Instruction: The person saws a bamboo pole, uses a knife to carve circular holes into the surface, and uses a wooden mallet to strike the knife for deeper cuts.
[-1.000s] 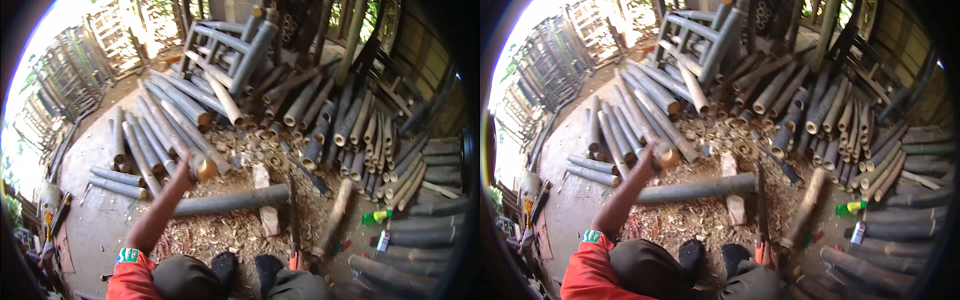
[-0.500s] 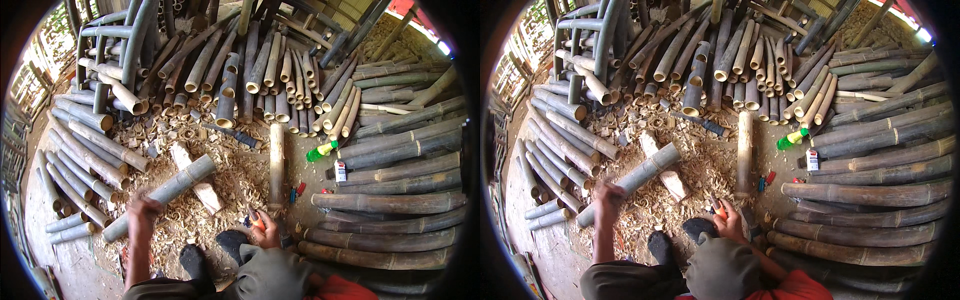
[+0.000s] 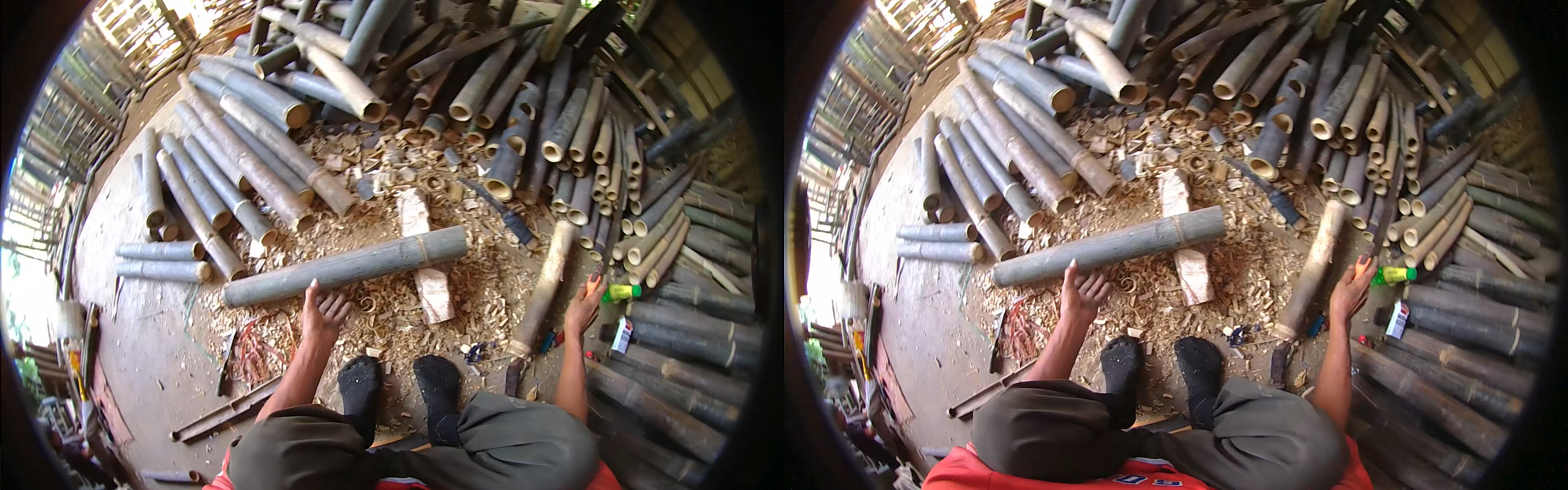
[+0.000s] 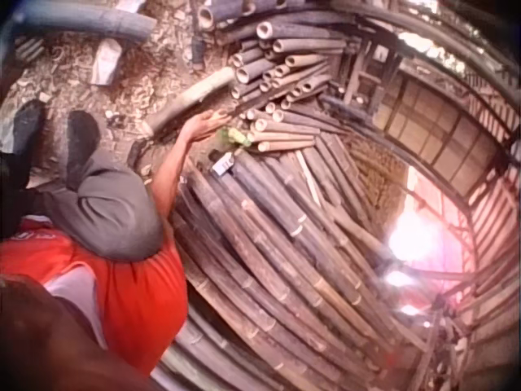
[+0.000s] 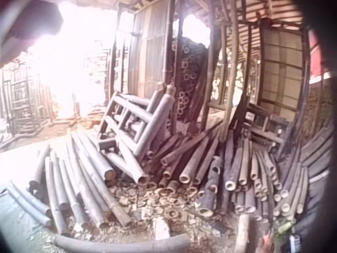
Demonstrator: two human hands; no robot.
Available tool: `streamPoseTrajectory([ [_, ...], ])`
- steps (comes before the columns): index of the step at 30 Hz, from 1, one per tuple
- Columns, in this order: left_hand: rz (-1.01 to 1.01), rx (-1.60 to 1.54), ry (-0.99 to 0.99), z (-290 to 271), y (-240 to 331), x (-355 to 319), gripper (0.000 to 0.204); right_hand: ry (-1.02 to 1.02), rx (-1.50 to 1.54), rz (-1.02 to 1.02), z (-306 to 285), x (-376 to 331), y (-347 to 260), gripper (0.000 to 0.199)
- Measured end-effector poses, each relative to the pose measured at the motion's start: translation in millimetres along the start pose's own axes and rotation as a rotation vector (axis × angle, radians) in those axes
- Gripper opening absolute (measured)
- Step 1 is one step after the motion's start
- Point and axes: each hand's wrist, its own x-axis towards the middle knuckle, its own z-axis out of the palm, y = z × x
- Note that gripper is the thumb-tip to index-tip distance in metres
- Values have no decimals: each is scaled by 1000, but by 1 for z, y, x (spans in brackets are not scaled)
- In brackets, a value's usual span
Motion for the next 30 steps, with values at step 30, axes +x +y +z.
streamPoseTrajectory([
  [30,1218,769,-137,46,211,-155,63,-1146,656,28,50,-184,-139,81],
])
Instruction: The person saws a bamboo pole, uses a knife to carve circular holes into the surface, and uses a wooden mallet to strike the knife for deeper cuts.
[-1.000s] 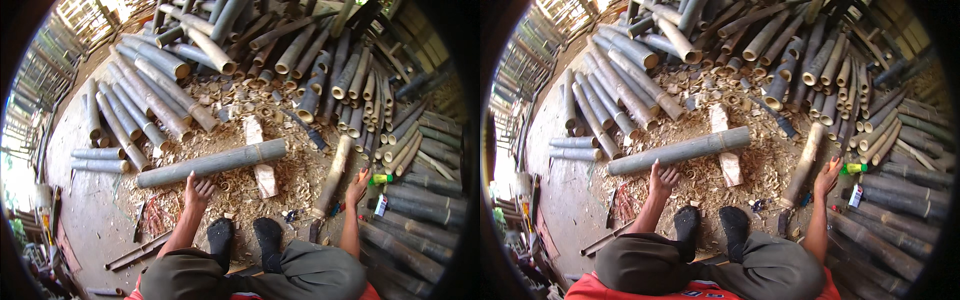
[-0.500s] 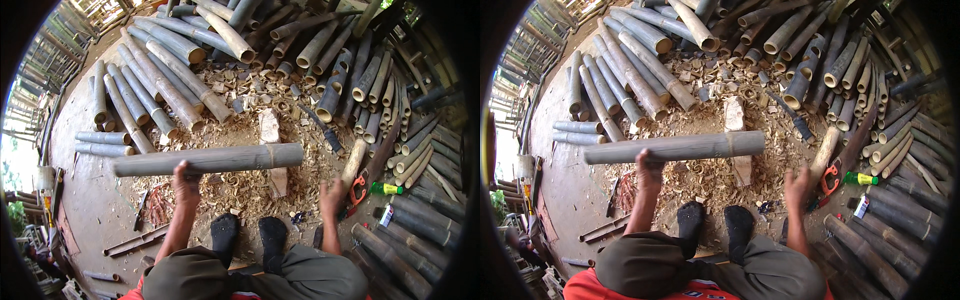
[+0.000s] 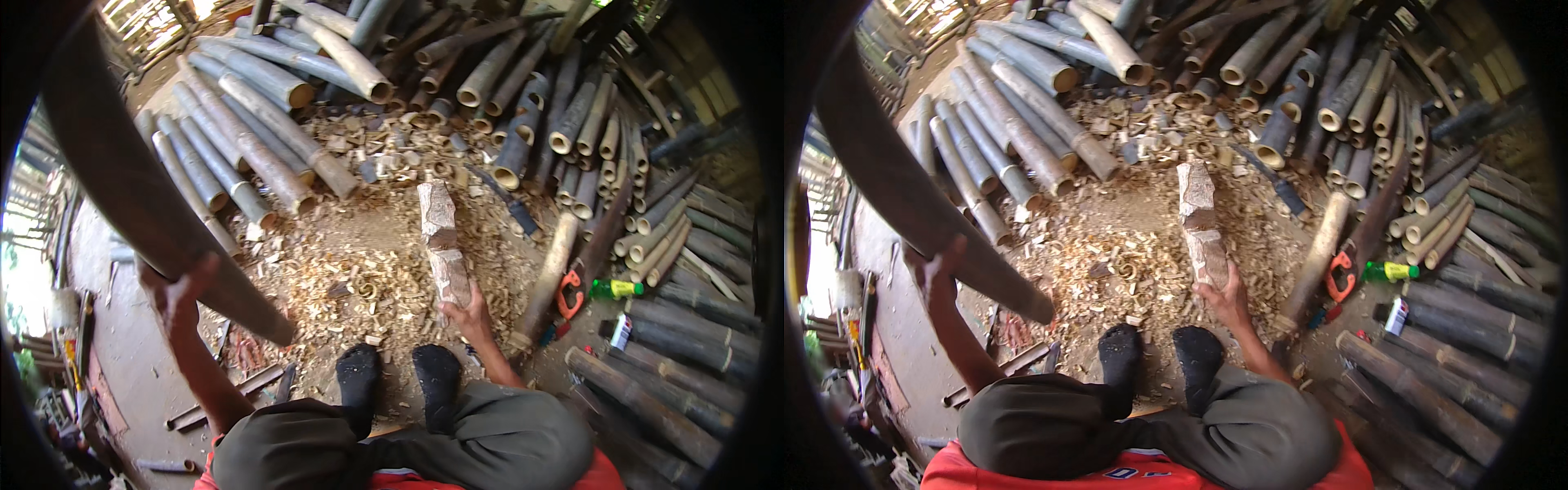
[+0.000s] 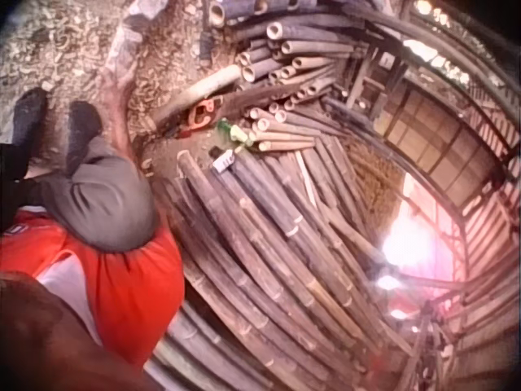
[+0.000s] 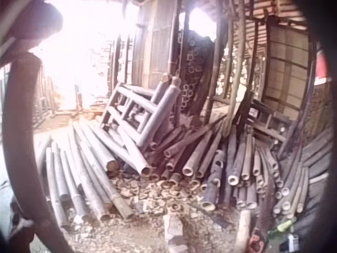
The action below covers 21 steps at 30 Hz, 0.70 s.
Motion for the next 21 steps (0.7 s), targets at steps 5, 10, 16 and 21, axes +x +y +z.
streamPoseTrajectory([
  [5,55,450,-494,98,-2,-51,78,257,149,-133,-16,-108,3,78],
  [10,46,612,-990,170,-66,-78,71,438,-204,-242,-14,-189,6,79],
  [16,407,612,-730,192,-93,-98,82,420,-602,-2,-25,-196,1,80],
  [21,238,641,-684,92,-136,-155,70,334,-695,-260,-40,-116,-20,79],
])
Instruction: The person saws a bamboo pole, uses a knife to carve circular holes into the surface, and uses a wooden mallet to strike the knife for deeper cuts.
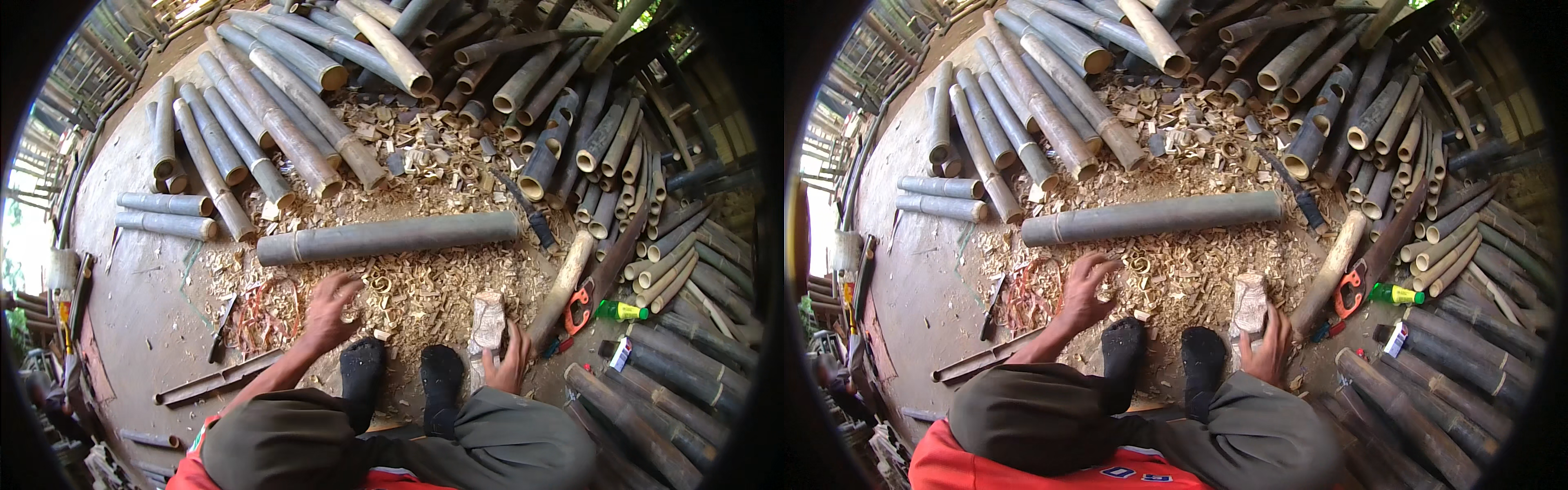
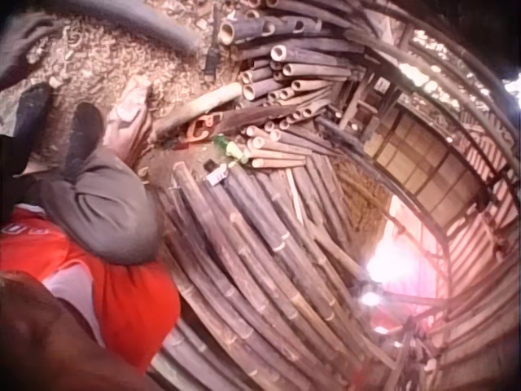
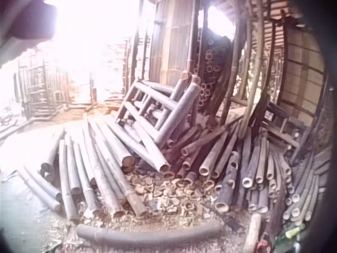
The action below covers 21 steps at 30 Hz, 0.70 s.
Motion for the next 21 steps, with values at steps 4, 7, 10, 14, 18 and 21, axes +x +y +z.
streamPoseTrajectory([
  [4,-361,339,191,-18,-95,-79,88,-70,-137,-389,23,113,-23,75],
  [7,-500,300,26,-40,-120,-118,82,-44,-159,-670,66,186,-67,85],
  [10,-504,508,-348,-70,-69,-132,45,-227,-260,-661,94,223,-89,97],
  [14,-485,491,-716,-118,-7,-112,38,-379,-349,-628,113,234,-81,101],
  [18,-508,169,-970,-120,-1,-45,41,-517,-352,-601,119,240,-75,101],
  [21,-91,71,-361,-105,1,14,73,-576,-225,-581,75,233,-99,64],
])
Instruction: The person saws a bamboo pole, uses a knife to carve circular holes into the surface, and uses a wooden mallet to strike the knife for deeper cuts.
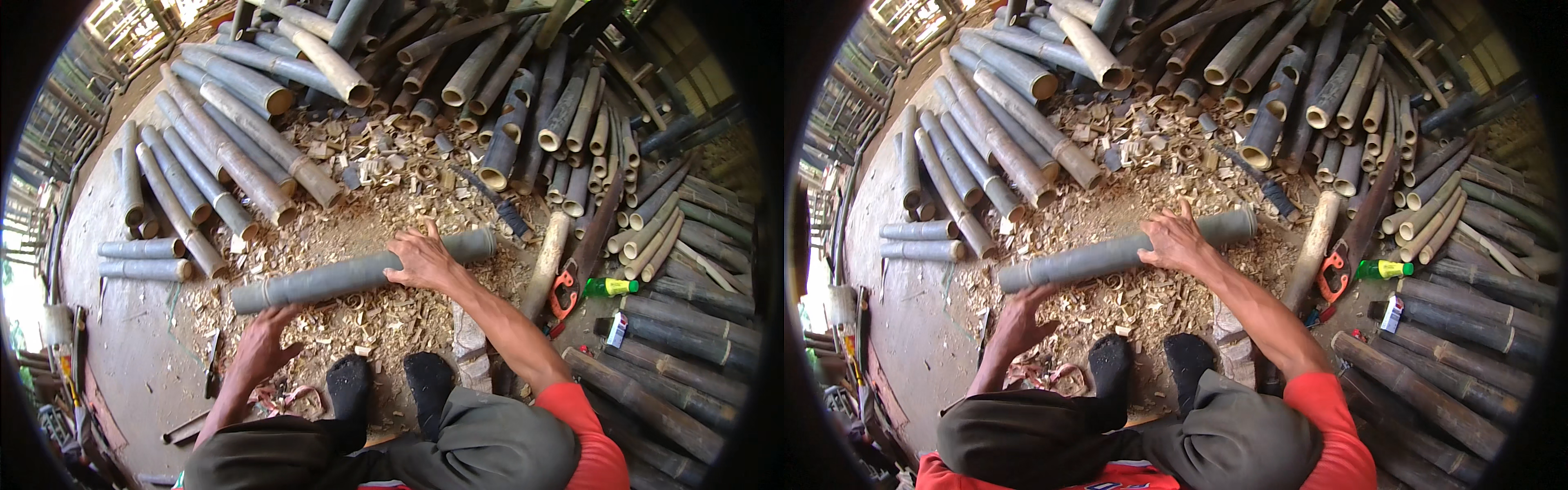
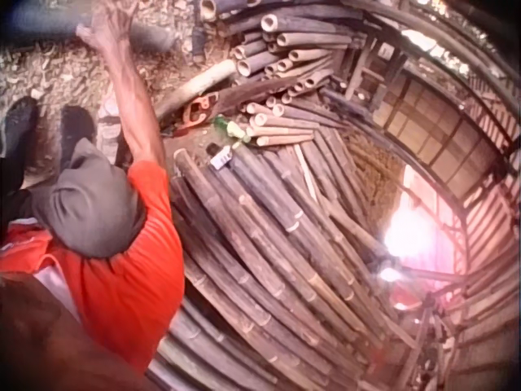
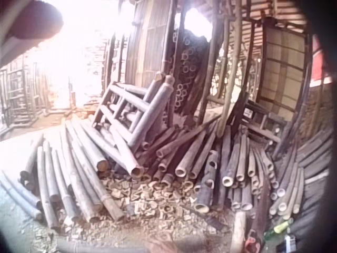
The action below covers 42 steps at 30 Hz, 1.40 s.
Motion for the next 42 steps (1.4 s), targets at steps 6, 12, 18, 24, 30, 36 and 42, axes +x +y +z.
streamPoseTrajectory([
  [6,-33,150,-56,51,32,88,107,784,476,573,-19,-115,26,42],
  [12,-48,138,39,110,10,101,84,-163,205,1072,53,-211,2,121],
  [18,-50,52,54,82,16,112,70,-172,314,1033,91,-225,-31,102],
  [24,-30,87,35,80,14,125,73,-168,571,946,86,-264,-14,101],
  [30,-57,23,-95,77,15,147,87,671,645,773,-10,-149,122,85],
  [36,129,0,86,52,40,134,97,683,1310,923,-52,-30,220,104],
  [42,146,-499,-98,10,59,145,85,770,1623,717,-52,-17,237,67],
])
